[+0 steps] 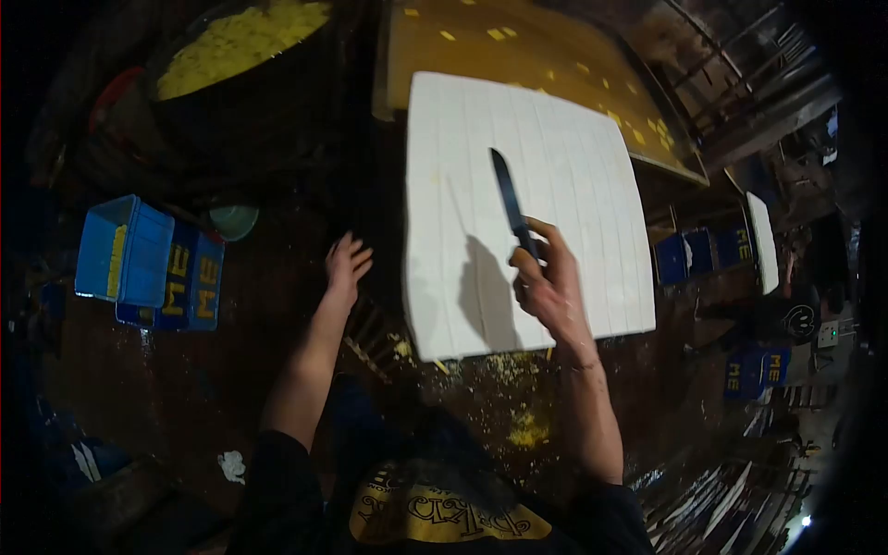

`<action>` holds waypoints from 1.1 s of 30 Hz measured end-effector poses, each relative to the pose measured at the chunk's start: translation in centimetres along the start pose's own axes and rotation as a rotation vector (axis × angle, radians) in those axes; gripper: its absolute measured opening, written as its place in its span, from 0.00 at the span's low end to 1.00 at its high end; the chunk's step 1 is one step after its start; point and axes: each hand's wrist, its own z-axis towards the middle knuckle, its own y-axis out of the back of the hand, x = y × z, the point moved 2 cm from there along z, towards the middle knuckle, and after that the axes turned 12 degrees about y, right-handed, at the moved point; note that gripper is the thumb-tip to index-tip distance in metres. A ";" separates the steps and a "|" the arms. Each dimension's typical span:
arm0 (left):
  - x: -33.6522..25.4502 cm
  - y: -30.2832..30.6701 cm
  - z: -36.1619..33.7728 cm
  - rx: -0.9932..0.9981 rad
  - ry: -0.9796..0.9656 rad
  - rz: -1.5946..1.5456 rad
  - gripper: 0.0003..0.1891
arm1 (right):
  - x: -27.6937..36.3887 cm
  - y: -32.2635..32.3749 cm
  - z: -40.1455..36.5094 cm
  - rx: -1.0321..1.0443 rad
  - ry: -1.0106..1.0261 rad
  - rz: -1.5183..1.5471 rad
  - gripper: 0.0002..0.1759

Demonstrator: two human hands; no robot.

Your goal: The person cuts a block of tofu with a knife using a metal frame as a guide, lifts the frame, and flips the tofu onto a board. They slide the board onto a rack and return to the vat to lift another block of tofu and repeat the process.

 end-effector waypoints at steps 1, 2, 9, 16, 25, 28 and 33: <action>-4.4 -2.7 0.3 0.066 -0.054 0.033 0.34 | -0.9 -2.7 2.9 -0.019 0.135 -0.158 0.18; -8.1 -5.3 0.3 0.104 -0.106 0.077 0.31 | -0.3 -5.5 5.4 -0.045 0.202 -0.219 0.16; -16.7 -14.4 10.6 0.398 -0.255 0.313 0.27 | -2.9 -19.1 18.4 -0.128 0.244 -0.755 0.11; -16.9 -18.6 19.6 0.454 -0.596 0.477 0.30 | -4.2 -21.1 24.9 -0.243 0.185 -0.950 0.11; -18.9 -19.1 19.0 0.590 -0.593 0.396 0.23 | -4.2 -21.3 26.3 -0.203 0.080 -1.005 0.11; -19.4 -18.9 17.6 0.410 -0.757 0.415 0.17 | -3.9 -21.1 23.2 -0.142 -0.002 -1.029 0.12; -17.6 -17.7 13.0 0.356 -0.824 0.441 0.16 | -4.2 -20.5 14.9 -0.134 0.013 -1.024 0.12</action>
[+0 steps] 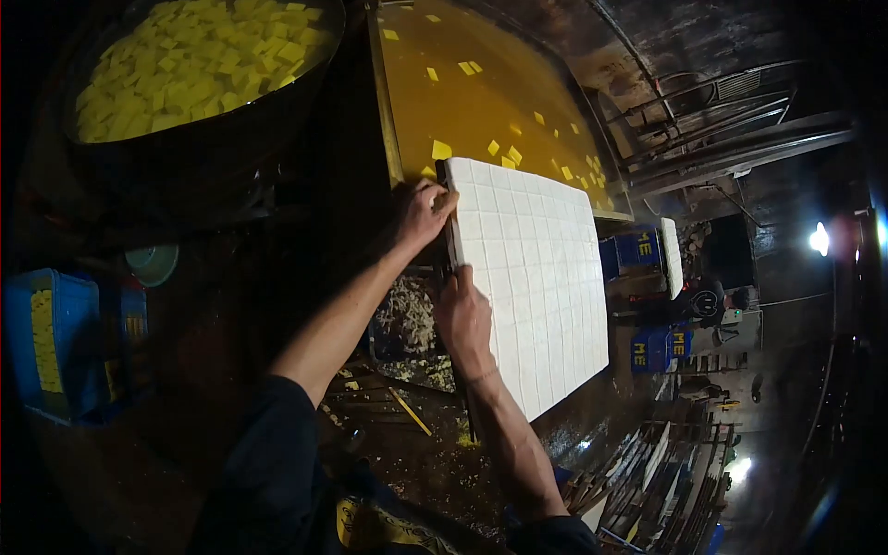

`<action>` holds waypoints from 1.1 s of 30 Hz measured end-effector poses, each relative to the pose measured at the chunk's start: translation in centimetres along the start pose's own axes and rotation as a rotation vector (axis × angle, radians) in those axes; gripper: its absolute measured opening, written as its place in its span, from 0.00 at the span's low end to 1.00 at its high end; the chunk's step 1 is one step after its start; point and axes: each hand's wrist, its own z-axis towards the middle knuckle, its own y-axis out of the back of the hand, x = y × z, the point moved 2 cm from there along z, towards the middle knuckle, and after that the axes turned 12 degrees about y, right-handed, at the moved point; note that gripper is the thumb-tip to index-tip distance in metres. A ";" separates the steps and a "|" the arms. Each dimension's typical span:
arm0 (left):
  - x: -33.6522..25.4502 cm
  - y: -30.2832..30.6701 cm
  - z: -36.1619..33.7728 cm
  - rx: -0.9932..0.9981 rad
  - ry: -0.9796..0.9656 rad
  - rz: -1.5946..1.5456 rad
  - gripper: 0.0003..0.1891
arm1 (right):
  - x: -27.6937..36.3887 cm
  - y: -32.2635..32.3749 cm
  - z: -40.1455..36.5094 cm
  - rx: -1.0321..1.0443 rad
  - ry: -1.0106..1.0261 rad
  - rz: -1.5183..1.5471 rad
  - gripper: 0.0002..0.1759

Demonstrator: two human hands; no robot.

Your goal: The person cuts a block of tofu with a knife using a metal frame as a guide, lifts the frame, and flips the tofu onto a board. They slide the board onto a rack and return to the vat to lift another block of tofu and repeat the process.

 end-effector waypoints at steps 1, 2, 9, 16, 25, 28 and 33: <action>0.0 -0.3 -1.4 -0.005 -0.015 -0.061 0.16 | -0.3 0.3 -1.6 -0.036 0.042 0.010 0.12; 0.3 -0.8 -3.0 -0.008 -0.028 -0.121 0.15 | -0.4 0.7 -3.2 -0.033 0.037 0.009 0.12; -1.8 -0.8 -14.6 0.099 0.109 -0.250 0.12 | -0.5 3.4 -13.6 -0.005 -0.013 0.057 0.14; -3.8 -0.7 -26.1 0.107 0.067 -0.154 0.10 | -0.8 6.4 -25.2 0.058 -0.101 0.071 0.20; -3.8 -4.1 -42.8 -0.207 1.109 -0.706 0.24 | -3.4 5.9 -36.3 0.084 -0.108 0.524 0.18; 1.8 -5.3 -50.9 0.001 1.348 -0.764 0.25 | -5.3 5.8 -44.3 0.150 -0.258 0.804 0.15; 0.6 -10.7 -62.0 0.035 1.457 -0.568 0.18 | -9.5 10.4 -55.5 -0.026 -0.500 0.819 0.13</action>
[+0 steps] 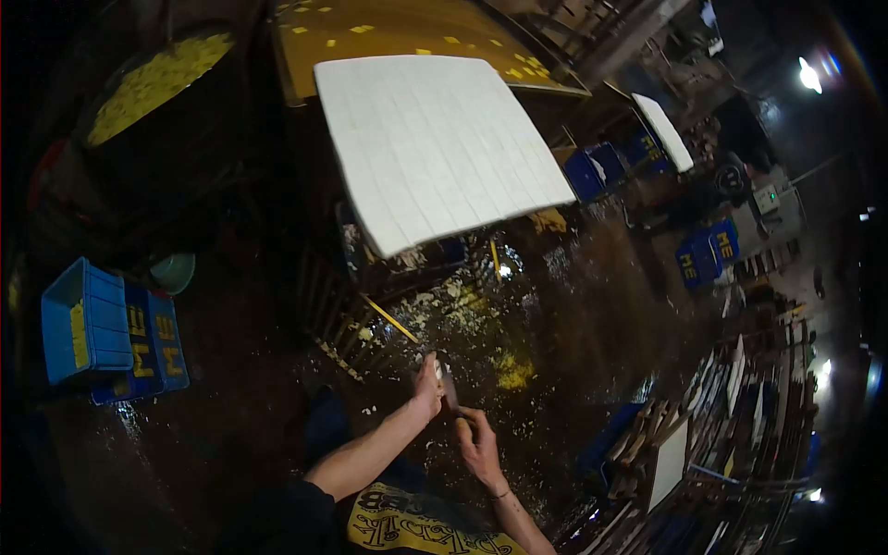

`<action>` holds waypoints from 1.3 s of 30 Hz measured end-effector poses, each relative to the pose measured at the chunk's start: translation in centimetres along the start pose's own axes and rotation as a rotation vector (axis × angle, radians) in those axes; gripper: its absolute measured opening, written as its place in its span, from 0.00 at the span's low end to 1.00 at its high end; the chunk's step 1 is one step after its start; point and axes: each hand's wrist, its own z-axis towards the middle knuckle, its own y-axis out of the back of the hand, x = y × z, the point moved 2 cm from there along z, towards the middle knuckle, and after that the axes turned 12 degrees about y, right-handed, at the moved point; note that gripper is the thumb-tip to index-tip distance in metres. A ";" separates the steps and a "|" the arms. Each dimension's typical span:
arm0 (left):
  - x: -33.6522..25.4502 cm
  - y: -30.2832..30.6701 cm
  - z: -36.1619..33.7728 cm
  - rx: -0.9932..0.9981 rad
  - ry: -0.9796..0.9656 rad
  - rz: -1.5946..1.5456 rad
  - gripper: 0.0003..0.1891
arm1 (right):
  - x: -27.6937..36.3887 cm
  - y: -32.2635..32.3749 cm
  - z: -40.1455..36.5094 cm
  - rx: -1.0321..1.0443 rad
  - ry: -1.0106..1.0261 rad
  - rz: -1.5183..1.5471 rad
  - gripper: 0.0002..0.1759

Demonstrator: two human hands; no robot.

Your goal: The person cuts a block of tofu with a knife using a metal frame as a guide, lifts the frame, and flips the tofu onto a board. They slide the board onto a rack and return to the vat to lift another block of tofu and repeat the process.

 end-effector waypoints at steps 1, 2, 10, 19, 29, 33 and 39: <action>0.7 -1.2 0.2 0.073 0.009 0.012 0.17 | -0.6 1.7 -1.1 -0.091 0.009 0.040 0.13; 0.6 -2.5 0.5 0.051 0.018 0.066 0.17 | -1.7 3.5 -1.8 -0.125 -0.010 0.048 0.12; -14.1 -6.9 17.8 -0.031 -0.264 0.323 0.44 | -2.9 12.8 1.7 -0.274 0.007 0.108 0.12; -8.8 5.9 26.5 -0.480 -0.519 2.693 0.26 | -10.1 20.7 11.2 -0.039 -0.239 -0.083 0.12; -8.8 2.7 13.1 -0.264 -1.061 2.346 0.23 | -17.0 21.4 22.3 0.336 0.062 0.023 0.09; -7.8 -6.1 0.9 -0.391 -1.042 1.960 0.19 | -18.9 20.7 26.2 0.555 0.387 -0.241 0.16; -4.2 -16.7 -14.9 -0.342 -1.225 1.283 0.08 | -15.0 24.2 30.1 0.686 0.841 -0.122 0.34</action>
